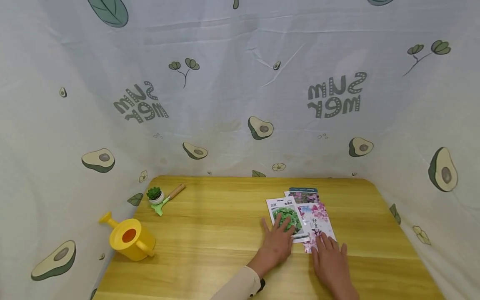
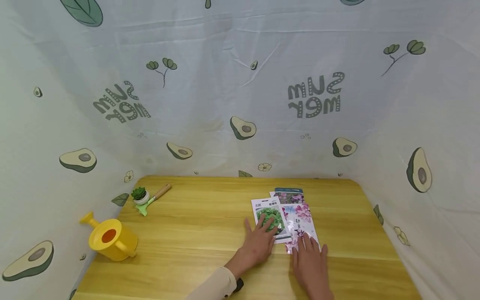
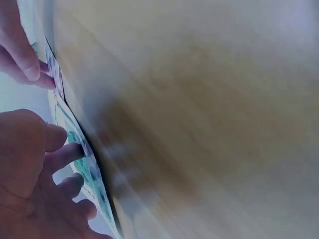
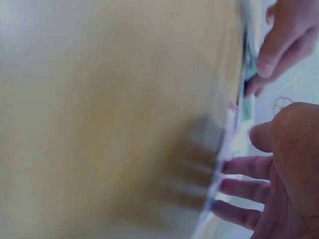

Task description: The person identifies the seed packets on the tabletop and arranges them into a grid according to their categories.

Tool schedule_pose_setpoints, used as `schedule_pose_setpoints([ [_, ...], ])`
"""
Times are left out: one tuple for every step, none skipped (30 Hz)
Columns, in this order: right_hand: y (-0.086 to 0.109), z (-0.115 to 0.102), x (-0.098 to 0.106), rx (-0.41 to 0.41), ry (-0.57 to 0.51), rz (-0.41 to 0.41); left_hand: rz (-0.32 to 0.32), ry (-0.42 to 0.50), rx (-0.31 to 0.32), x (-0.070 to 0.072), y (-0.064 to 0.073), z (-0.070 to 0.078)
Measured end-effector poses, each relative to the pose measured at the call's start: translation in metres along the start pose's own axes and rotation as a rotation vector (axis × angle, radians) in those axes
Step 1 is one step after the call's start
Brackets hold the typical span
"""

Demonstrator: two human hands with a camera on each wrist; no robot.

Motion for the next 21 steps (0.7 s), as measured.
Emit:
schedule_pose_setpoints([
  [-0.004, -0.001, 0.003, 0.016, 0.006, 0.011, 0.003, 0.017, -0.002, -0.001, 0.0, -0.002],
  [-0.007, -0.002, 0.005, 0.03, 0.007, 0.018, 0.007, 0.034, -0.005, -0.002, 0.0, -0.003],
  [-0.011, -0.003, 0.007, 0.04, 0.01, 0.018, 0.012, 0.057, -0.01, -0.004, 0.0, -0.004],
  [-0.015, -0.003, 0.009, 0.047, 0.011, 0.015, 0.015, 0.079, -0.015, -0.005, 0.0, -0.006],
  [-0.018, -0.003, 0.01, 0.05, 0.015, 0.003, 0.014, 0.094, -0.019, -0.006, 0.0, -0.007],
  [-0.021, -0.003, 0.01, 0.052, 0.015, -0.011, 0.016, 0.114, -0.024, -0.007, 0.0, -0.008],
  [-0.024, -0.003, 0.01, 0.05, 0.014, -0.029, 0.016, 0.127, -0.029, -0.008, 0.0, -0.008],
  [-0.026, -0.003, 0.01, 0.047, 0.012, -0.051, 0.014, 0.144, -0.037, -0.008, 0.001, -0.009],
  [-0.028, -0.002, 0.009, 0.043, 0.006, -0.072, 0.009, 0.156, -0.043, -0.009, 0.001, -0.009],
  [-0.03, -0.001, 0.008, 0.038, -0.004, -0.094, 0.006, 0.153, -0.046, -0.008, 0.002, -0.009],
  [-0.031, -0.001, 0.007, 0.031, -0.019, -0.115, 0.009, 0.15, -0.052, -0.007, 0.002, -0.009],
  [-0.032, 0.0, 0.007, 0.027, -0.036, -0.126, 0.012, 0.147, -0.058, -0.007, 0.002, -0.01],
  [-0.032, 0.001, 0.007, 0.017, -0.058, -0.136, 0.014, 0.142, -0.063, -0.006, 0.003, -0.01],
  [-0.033, 0.002, 0.006, 0.008, -0.08, -0.145, 0.015, 0.136, -0.066, -0.006, 0.003, -0.011],
  [-0.033, 0.004, 0.005, 0.002, -0.105, -0.149, 0.02, 0.116, -0.067, -0.005, 0.003, -0.012],
  [-0.034, 0.004, 0.003, -0.002, -0.132, -0.157, 0.026, 0.102, -0.067, -0.004, 0.003, -0.013],
  [-0.035, 0.005, 0.0, -0.004, -0.153, -0.17, 0.026, 0.095, -0.069, -0.004, 0.004, -0.015],
  [-0.036, 0.006, -0.003, -0.009, -0.172, -0.183, 0.023, 0.09, -0.068, -0.004, 0.004, -0.017],
  [-0.036, 0.008, -0.006, -0.017, -0.19, -0.195, 0.018, 0.086, -0.067, -0.004, 0.005, -0.018],
  [-0.037, 0.01, -0.009, -0.026, -0.203, -0.212, 0.013, 0.082, -0.069, -0.005, 0.006, -0.02],
  [-0.037, 0.012, -0.01, -0.028, -0.215, -0.217, 0.015, 0.082, -0.073, -0.007, 0.006, -0.022],
])
Point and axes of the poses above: each hand's wrist, its own y-axis away from the middle knuckle, its own x-axis out of the back of the hand, z = x × y, the point moved 10 cm from there along -y, towards the middle knuckle, and after that the axes turned 10 degrees about y, right-handed, at the moved point
